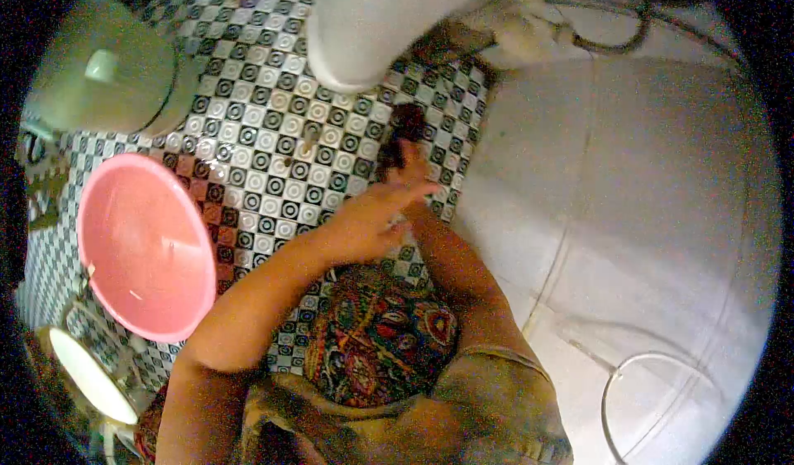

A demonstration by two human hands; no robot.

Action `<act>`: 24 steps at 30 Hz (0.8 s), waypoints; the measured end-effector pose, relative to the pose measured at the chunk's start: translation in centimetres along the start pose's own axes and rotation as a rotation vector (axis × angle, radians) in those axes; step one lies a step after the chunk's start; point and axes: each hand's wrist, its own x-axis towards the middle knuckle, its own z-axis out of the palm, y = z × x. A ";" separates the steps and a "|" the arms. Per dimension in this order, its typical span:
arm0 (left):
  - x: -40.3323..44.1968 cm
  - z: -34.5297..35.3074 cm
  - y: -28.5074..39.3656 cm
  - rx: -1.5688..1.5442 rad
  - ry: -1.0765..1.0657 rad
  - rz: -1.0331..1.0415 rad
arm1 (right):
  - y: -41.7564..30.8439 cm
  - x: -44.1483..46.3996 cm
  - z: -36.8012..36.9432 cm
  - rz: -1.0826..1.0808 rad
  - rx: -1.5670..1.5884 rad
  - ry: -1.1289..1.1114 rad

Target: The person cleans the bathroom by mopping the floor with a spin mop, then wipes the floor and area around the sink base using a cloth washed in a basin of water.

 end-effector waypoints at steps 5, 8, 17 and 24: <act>-3.3 -3.0 -0.2 -0.028 -0.073 -0.161 | -4.0 1.1 -1.4 0.074 0.249 -0.175; -5.6 -4.8 -0.3 -0.121 -0.015 -0.315 | -0.3 3.2 -3.4 -0.028 0.081 0.009; -7.4 -5.8 -0.2 -0.114 0.049 -0.455 | 7.2 2.8 -8.4 0.103 -0.713 -0.248; -7.1 -6.0 -0.3 -0.142 0.055 -0.440 | 1.7 -2.4 -7.3 0.435 -0.612 -0.382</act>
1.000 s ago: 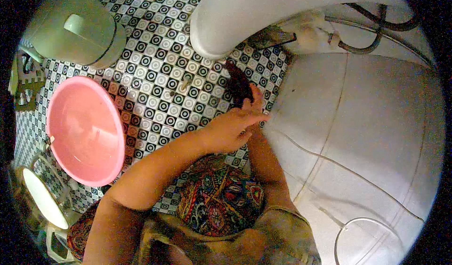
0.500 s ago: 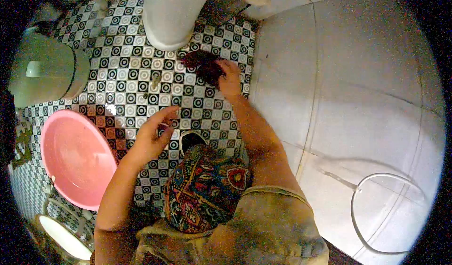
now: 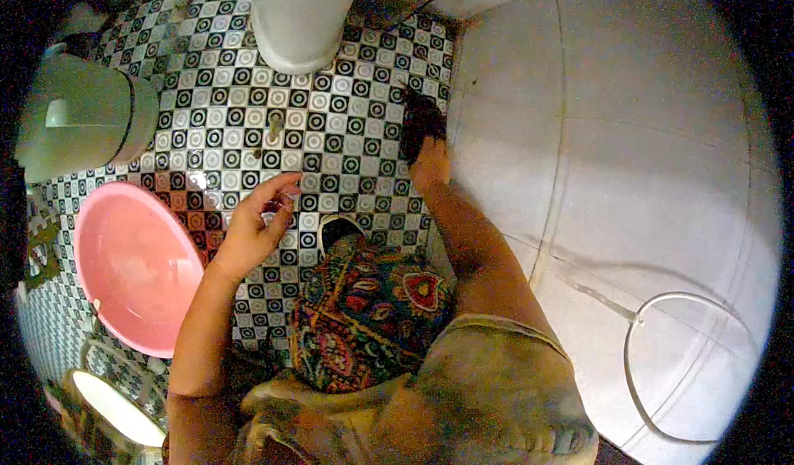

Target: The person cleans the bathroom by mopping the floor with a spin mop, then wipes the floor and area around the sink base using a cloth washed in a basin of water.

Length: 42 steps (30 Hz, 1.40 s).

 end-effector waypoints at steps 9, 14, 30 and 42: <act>-0.6 -2.5 0.3 0.019 0.090 -0.032 | 2.0 4.0 -4.5 -0.109 0.448 0.201; -1.3 -3.8 -0.1 -0.031 0.154 -0.049 | 3.1 1.9 0.4 -0.102 0.023 0.161; -2.8 -8.1 -1.2 0.121 0.292 -0.056 | -16.4 0.0 -0.8 -0.446 0.674 0.134; -7.3 -11.5 -0.4 0.547 0.102 -0.062 | -8.5 -0.8 0.8 -0.227 0.126 -0.059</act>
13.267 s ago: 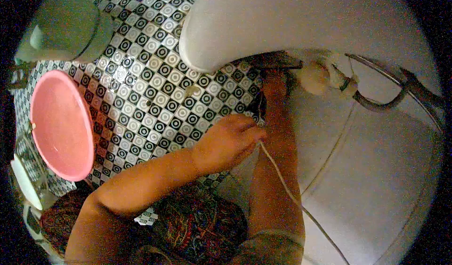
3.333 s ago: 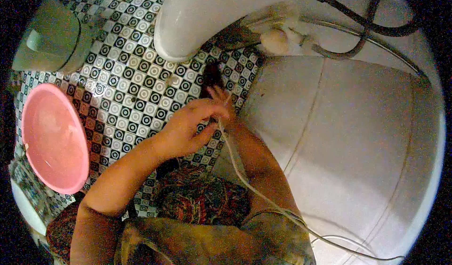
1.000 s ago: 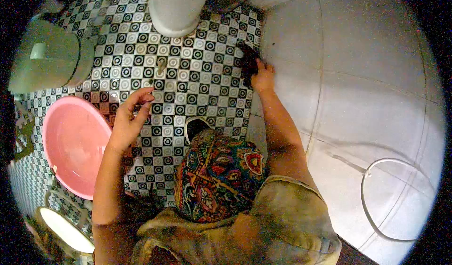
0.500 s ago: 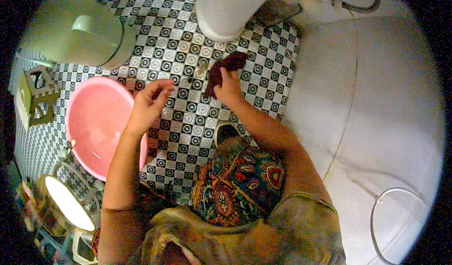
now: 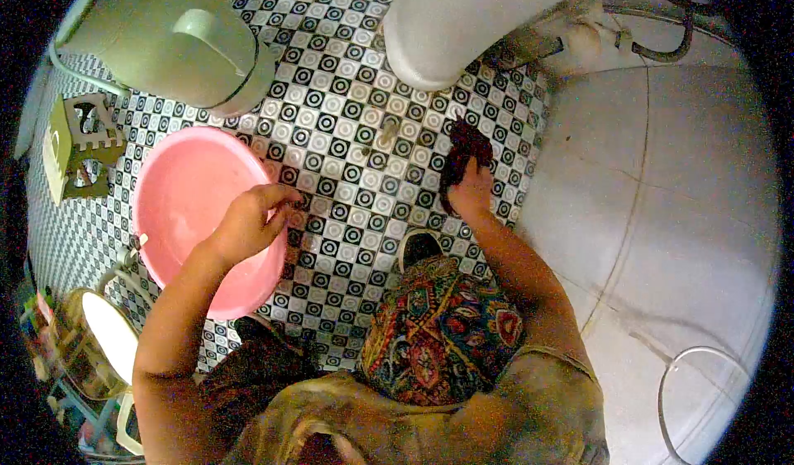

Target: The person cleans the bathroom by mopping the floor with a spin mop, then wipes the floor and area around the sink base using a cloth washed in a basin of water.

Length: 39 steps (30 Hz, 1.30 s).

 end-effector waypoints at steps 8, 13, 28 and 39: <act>-5.1 -2.7 1.0 0.187 -0.104 0.083 | -12.3 3.1 -0.4 -0.256 0.519 0.001; -10.9 -6.6 2.9 0.136 -0.033 -0.005 | -11.3 2.6 -4.9 -0.262 0.486 0.012; -18.8 -6.1 -0.3 -0.023 0.161 -0.395 | -16.9 1.0 -0.7 -0.333 0.487 -0.198; -25.1 -6.6 -0.9 -0.040 0.270 -0.544 | -12.0 -3.8 -7.0 -0.357 0.331 -0.242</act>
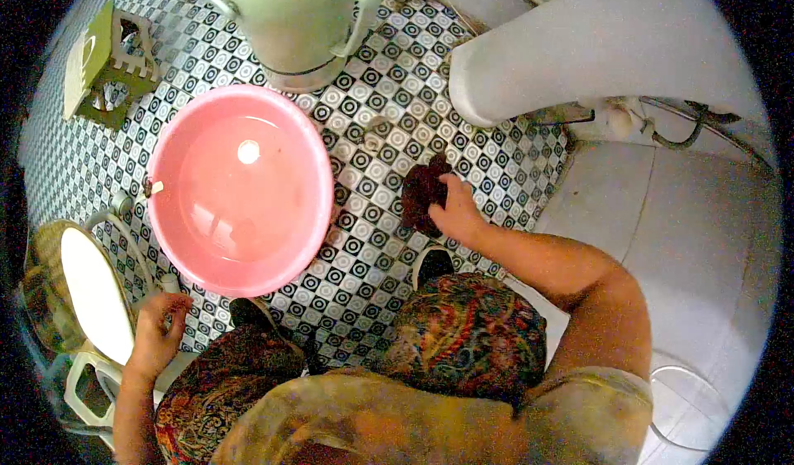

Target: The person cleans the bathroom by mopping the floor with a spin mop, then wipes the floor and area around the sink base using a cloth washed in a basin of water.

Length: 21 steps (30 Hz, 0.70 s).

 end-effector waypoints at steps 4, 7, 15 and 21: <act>0.7 1.3 -0.8 -0.039 0.002 0.085 | -1.8 -0.5 1.6 -0.073 -0.122 -0.129; 1.8 2.0 -1.0 -0.119 0.011 0.110 | -3.4 2.3 3.2 -0.118 -0.231 -0.384; 2.4 1.7 -3.8 -0.393 0.057 0.029 | -8.3 13.3 3.5 -0.394 -0.281 0.155; 2.5 0.6 -4.5 -0.342 0.047 0.050 | -6.2 15.2 6.6 -0.337 -0.552 0.259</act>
